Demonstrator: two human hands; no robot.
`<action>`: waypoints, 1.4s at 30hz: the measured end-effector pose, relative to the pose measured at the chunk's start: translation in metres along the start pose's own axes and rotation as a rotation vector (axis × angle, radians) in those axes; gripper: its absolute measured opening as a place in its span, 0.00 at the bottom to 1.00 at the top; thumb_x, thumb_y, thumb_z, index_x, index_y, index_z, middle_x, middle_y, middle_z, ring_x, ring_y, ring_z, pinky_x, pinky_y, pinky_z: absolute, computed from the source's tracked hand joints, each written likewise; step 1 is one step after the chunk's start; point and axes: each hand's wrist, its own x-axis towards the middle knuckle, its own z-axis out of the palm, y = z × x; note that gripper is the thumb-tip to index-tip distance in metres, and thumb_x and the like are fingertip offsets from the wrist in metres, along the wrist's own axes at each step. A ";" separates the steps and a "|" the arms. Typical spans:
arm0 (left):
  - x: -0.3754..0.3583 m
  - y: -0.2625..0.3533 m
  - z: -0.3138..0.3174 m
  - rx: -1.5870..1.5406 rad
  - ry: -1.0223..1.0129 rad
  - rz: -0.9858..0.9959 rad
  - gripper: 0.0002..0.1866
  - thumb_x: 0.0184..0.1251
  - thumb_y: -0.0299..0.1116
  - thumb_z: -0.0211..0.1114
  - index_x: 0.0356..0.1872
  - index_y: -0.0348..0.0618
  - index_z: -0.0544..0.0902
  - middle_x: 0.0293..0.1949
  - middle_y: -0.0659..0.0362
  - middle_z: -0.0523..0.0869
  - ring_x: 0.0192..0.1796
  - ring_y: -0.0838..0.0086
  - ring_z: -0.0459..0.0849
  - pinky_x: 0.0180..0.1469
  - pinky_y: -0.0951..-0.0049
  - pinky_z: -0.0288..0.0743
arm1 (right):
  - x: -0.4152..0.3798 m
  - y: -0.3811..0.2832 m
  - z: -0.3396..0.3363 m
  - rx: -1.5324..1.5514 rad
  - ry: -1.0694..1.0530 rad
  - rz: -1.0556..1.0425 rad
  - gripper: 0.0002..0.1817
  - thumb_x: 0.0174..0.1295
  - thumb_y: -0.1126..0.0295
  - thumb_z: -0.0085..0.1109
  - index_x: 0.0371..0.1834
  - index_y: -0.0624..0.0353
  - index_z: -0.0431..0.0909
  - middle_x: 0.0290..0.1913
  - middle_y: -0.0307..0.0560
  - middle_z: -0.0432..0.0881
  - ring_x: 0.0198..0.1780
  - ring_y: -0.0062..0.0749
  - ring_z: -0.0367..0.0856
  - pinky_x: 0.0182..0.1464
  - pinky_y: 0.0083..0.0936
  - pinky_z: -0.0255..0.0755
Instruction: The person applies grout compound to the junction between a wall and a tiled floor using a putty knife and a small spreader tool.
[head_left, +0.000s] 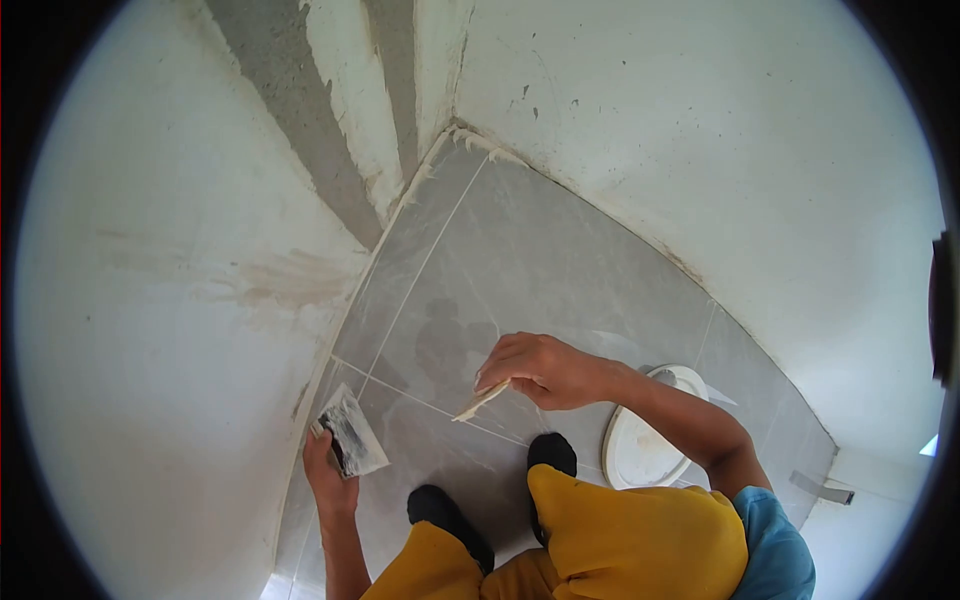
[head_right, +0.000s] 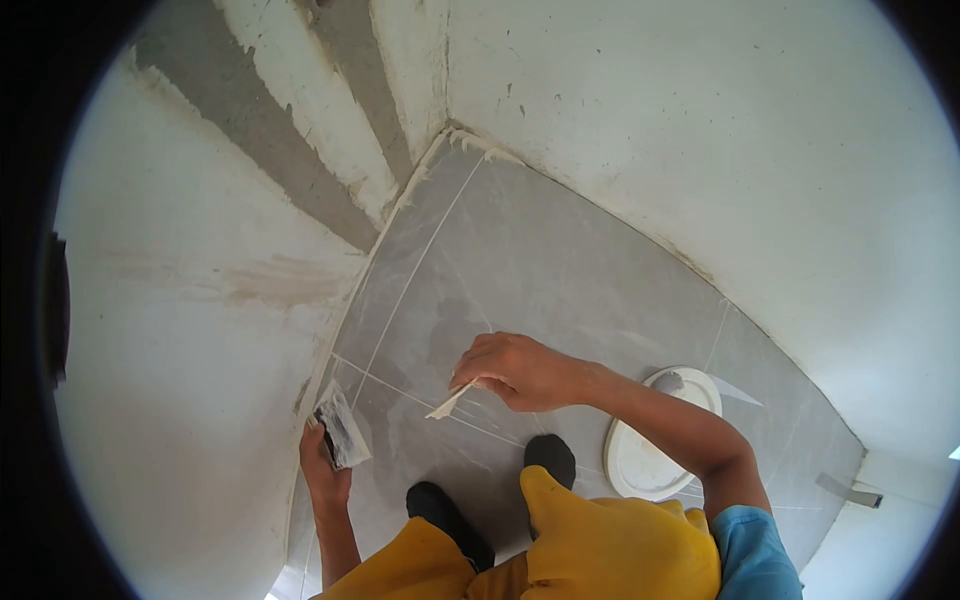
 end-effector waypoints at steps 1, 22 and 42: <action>-0.001 0.000 0.003 0.003 0.018 -0.012 0.21 0.70 0.32 0.52 0.61 0.36 0.72 0.53 0.54 0.81 0.55 0.67 0.81 0.59 0.67 0.74 | -0.002 0.004 -0.002 0.004 0.009 -0.010 0.16 0.56 0.87 0.57 0.45 0.59 0.83 0.45 0.43 0.85 0.50 0.38 0.79 0.53 0.34 0.73; 0.026 -0.028 0.026 0.076 0.053 -0.221 0.20 0.67 0.34 0.52 0.56 0.35 0.72 0.48 0.54 0.81 0.50 0.68 0.82 0.56 0.68 0.74 | 0.108 0.189 -0.094 -1.467 0.302 0.499 0.12 0.49 0.75 0.64 0.38 0.66 0.85 0.43 0.57 0.77 0.39 0.40 0.78 0.31 0.29 0.77; 0.015 -0.024 0.006 0.083 -0.063 -0.144 0.21 0.67 0.37 0.53 0.58 0.38 0.73 0.49 0.57 0.81 0.52 0.70 0.81 0.56 0.69 0.73 | 0.106 0.171 -0.097 -1.499 0.209 0.685 0.11 0.50 0.74 0.66 0.38 0.59 0.88 0.50 0.62 0.78 0.39 0.42 0.83 0.34 0.26 0.77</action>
